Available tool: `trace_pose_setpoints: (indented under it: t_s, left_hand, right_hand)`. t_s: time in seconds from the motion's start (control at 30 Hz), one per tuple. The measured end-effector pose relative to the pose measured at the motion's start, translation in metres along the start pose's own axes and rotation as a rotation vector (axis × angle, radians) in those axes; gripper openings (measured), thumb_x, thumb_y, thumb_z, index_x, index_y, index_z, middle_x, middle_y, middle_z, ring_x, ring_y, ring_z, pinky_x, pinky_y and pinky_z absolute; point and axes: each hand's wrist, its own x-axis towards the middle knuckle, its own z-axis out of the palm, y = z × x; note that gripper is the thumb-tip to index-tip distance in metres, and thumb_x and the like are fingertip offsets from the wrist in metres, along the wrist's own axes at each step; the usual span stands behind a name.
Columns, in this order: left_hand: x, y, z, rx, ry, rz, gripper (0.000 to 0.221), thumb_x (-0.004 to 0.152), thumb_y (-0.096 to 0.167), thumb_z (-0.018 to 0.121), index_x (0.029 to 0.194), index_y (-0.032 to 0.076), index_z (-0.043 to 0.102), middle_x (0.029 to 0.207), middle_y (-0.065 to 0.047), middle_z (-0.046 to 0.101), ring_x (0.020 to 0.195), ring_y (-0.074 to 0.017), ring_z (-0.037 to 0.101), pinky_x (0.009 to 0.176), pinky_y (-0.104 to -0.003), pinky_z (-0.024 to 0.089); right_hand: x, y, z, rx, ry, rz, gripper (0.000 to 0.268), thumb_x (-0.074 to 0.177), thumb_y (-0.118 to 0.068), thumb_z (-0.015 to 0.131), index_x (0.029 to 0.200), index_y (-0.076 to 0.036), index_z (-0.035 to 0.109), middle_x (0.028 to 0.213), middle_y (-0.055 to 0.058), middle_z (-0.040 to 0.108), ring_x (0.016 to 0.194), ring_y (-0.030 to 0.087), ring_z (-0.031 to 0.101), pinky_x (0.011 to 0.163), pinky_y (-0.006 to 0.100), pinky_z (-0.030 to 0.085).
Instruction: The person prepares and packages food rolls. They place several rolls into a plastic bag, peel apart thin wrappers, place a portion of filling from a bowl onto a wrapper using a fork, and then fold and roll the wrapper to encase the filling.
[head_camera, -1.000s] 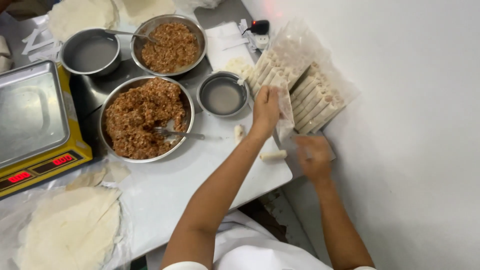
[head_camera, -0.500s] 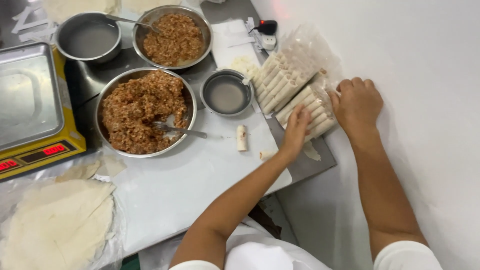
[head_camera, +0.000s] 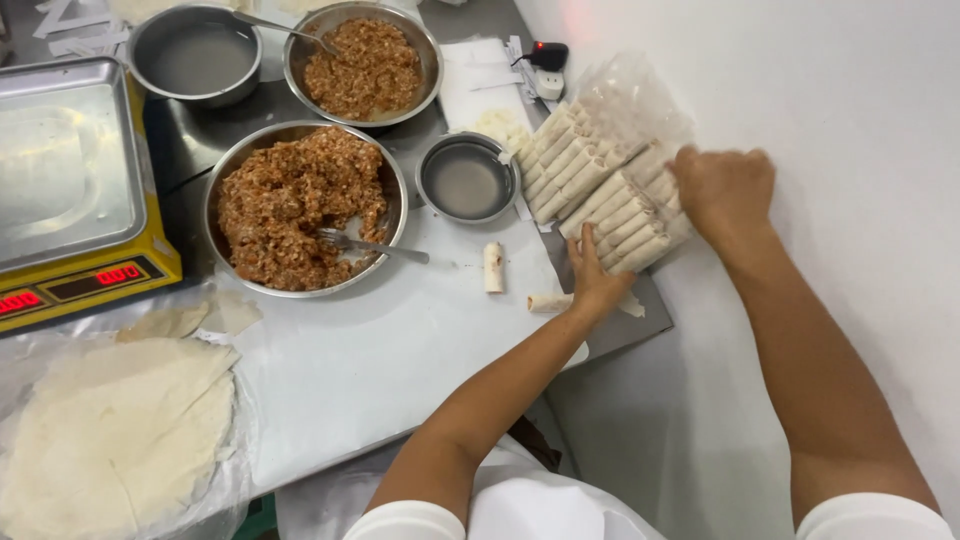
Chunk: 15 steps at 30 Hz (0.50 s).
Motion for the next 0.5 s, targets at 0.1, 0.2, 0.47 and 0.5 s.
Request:
trace_pose_setpoints:
  t_s: [0.1,0.2,0.47,0.5]
  left_hand:
    - [0.013,0.016,0.008,-0.015,-0.019,-0.147,0.107,0.082,0.018,0.070,0.162,0.034,0.001,0.168,-0.010,-0.024,0.158,-0.0296,0.009,0.123,-0.040,0.026]
    - [0.042,0.002,0.025,0.023,-0.036,-0.182,0.101,0.084,0.017,0.068,0.162,0.039,0.008,0.170,-0.008,-0.015,0.156,-0.0271,0.016,0.121,-0.039,0.030]
    - [0.023,0.015,-0.034,-0.114,-0.253,-0.122,0.091,0.079,0.042,0.055,0.161,0.036,0.014,0.173,-0.003,0.002,0.157,-0.0283,0.013,0.121,-0.053,0.026]
    - [0.005,0.025,-0.050,-0.373,-0.334,-0.085,0.099,0.080,0.068,0.047,0.162,0.029,0.007,0.173,0.002,0.004,0.158,-0.0275,0.010,0.120,-0.060,0.024]
  right_hand:
    - [0.017,0.050,0.001,-0.387,0.162,0.030,0.048,0.121,-0.063,0.065,0.081,-0.036,0.059,0.058,-0.013,0.055,0.052,0.012,0.058,0.053,0.031,0.033]
    - [0.020,0.082,-0.051,-0.512,0.154,0.070,0.068,0.132,-0.079,0.069,0.078,-0.043,0.052,0.059,-0.022,0.046,0.054,0.002,0.051,0.060,0.023,0.033]
    - [-0.009,0.064,-0.162,0.390,-0.026,0.052,0.055,0.136,-0.031,0.070,0.090,-0.006,0.057,0.069,0.010,0.053,0.065,0.026,0.052,0.064,0.040,0.037]
    - [-0.014,0.049,-0.169,0.366,-0.070,0.043,0.049,0.125,-0.044,0.065,0.086,-0.015,0.057,0.069,0.007,0.059,0.068,0.026,0.058,0.066,0.041,0.040]
